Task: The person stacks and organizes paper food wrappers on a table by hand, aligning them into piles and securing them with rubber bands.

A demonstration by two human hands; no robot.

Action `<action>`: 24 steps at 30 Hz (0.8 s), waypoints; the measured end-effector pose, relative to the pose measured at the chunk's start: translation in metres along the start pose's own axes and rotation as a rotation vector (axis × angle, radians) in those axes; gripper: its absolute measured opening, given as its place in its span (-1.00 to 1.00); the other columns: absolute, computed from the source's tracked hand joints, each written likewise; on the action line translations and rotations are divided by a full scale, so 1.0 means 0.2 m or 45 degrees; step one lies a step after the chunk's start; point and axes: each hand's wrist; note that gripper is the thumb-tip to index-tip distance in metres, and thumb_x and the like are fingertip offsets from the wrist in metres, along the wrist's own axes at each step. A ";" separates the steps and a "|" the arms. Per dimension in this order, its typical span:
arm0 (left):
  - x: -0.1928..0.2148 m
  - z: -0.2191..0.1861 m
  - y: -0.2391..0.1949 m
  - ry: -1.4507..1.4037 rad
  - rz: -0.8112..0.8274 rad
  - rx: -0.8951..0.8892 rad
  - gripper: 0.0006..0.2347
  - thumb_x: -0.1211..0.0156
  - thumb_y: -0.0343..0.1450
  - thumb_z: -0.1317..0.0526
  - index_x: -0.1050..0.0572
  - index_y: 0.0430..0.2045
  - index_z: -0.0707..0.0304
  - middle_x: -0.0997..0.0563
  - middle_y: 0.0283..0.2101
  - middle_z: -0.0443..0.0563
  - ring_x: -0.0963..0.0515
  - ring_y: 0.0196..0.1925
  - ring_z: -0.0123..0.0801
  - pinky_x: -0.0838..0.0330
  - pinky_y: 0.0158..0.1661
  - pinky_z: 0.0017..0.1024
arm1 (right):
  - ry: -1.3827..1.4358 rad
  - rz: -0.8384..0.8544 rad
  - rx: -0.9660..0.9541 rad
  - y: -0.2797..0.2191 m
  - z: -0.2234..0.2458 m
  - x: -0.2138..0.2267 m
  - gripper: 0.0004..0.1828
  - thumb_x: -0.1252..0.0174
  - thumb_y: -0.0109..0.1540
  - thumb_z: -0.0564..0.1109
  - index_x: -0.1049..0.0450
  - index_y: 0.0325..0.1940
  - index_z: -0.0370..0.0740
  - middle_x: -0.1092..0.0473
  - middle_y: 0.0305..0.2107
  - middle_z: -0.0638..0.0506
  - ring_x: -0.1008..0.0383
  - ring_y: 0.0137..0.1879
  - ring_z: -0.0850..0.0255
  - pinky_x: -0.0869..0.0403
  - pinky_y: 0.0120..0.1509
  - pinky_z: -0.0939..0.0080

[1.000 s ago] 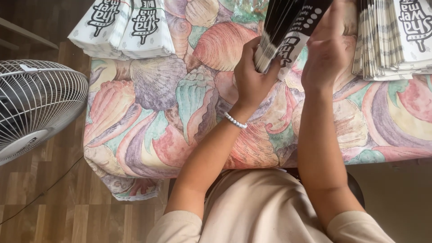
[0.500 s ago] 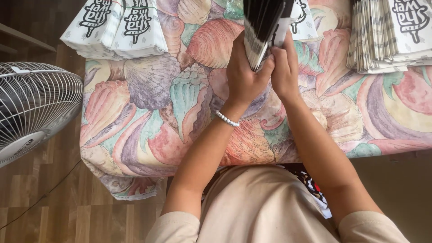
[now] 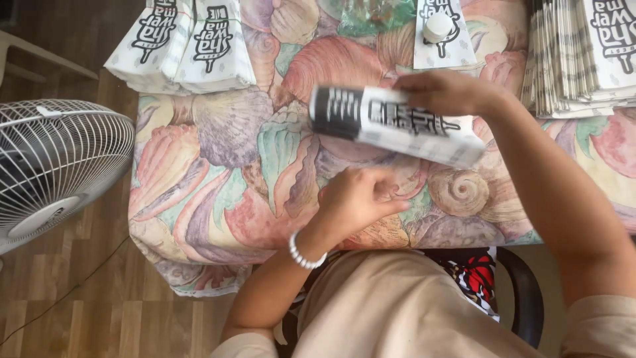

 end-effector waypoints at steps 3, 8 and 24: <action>0.17 0.02 -0.01 0.197 -0.168 -0.404 -0.61 -0.43 0.33 0.12 -0.55 -0.05 0.38 -0.64 -0.25 0.29 -0.68 -0.25 -0.06 -0.58 -0.19 -0.24 | -0.046 -0.079 -0.024 0.02 -0.05 -0.06 -0.58 0.04 0.30 -0.09 -0.50 0.19 -0.22 -0.54 -0.07 -0.39 -0.42 0.20 -0.43 -0.31 0.39 -0.40; 0.34 0.15 0.40 0.690 0.041 -0.424 -0.04 -0.56 0.15 -0.28 -0.10 0.34 0.11 -0.27 0.35 0.12 -0.28 0.34 -0.09 -0.17 0.30 -0.04 | -0.359 -0.020 -0.013 -0.02 -0.01 0.00 -0.57 0.10 0.36 0.06 -0.38 0.27 -0.05 -0.45 -0.03 -0.04 -0.48 0.00 -0.02 -0.38 0.12 -0.12; 0.30 0.29 0.68 0.992 0.365 -0.353 -0.58 -0.42 0.16 0.01 -0.46 -0.23 0.19 -0.47 -0.24 0.03 -0.56 -0.26 -0.13 -0.53 -0.24 -0.16 | -0.871 -0.057 -0.081 -0.20 0.03 -0.13 0.52 -0.44 -0.11 0.47 0.27 0.69 0.04 -0.33 0.19 -0.01 -0.48 0.13 -0.01 -0.48 0.25 -0.03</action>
Point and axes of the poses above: each hand's wrist, its own y-axis towards the middle knuckle, its own x-axis out of the back of the hand, z = x × y
